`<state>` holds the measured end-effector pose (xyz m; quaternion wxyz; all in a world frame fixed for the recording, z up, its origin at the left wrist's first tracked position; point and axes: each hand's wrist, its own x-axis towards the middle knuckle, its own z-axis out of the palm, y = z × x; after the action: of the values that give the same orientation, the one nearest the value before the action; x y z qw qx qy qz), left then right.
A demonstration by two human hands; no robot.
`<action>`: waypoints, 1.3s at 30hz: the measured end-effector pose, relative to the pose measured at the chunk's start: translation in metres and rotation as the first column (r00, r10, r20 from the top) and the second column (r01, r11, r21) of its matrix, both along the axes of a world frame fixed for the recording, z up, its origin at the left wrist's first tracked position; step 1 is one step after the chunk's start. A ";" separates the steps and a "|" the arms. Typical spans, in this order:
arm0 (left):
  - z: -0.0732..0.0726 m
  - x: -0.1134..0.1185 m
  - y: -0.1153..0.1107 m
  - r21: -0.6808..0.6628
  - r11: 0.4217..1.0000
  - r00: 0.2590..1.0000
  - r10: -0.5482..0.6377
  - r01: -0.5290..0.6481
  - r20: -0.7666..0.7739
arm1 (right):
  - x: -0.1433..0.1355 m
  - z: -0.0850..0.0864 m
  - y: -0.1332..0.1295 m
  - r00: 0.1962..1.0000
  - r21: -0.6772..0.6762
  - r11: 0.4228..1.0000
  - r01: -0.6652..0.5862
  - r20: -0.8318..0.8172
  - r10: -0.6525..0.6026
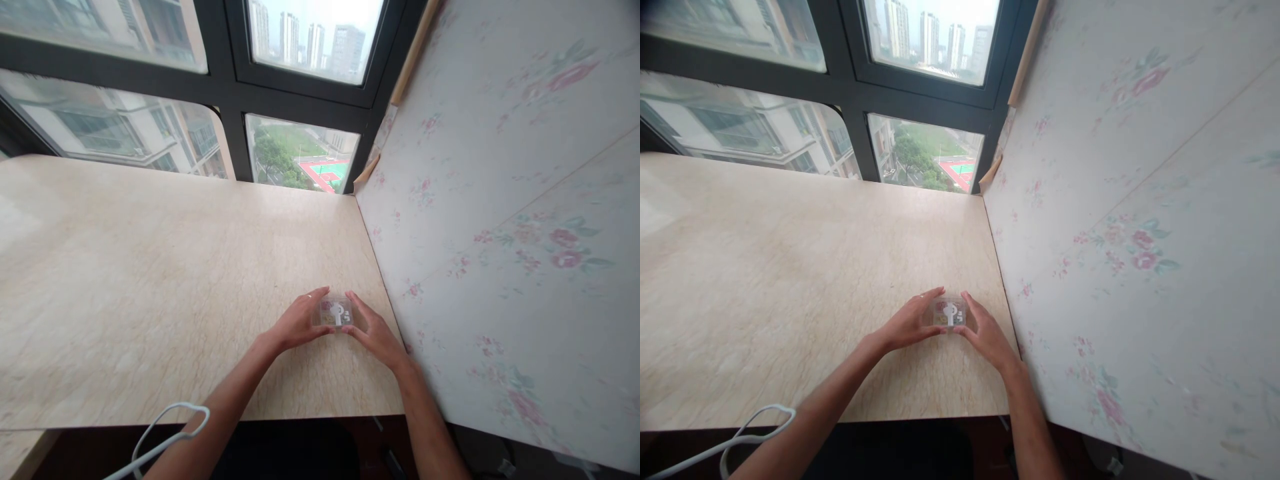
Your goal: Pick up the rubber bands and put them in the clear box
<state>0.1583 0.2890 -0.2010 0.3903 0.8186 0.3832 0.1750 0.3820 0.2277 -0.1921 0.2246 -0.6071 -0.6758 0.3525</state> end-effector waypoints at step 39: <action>0.002 0.002 0.002 0.005 1.000 1.000 0.025 -0.025 0.006 | 0.004 -0.003 0.006 1.000 0.077 0.997 -0.026 -0.004 0.027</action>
<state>0.1606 0.2909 -0.1991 0.3872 0.8143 0.3918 0.1832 0.3857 0.2338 -0.1953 0.2447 -0.5882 -0.6962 0.3307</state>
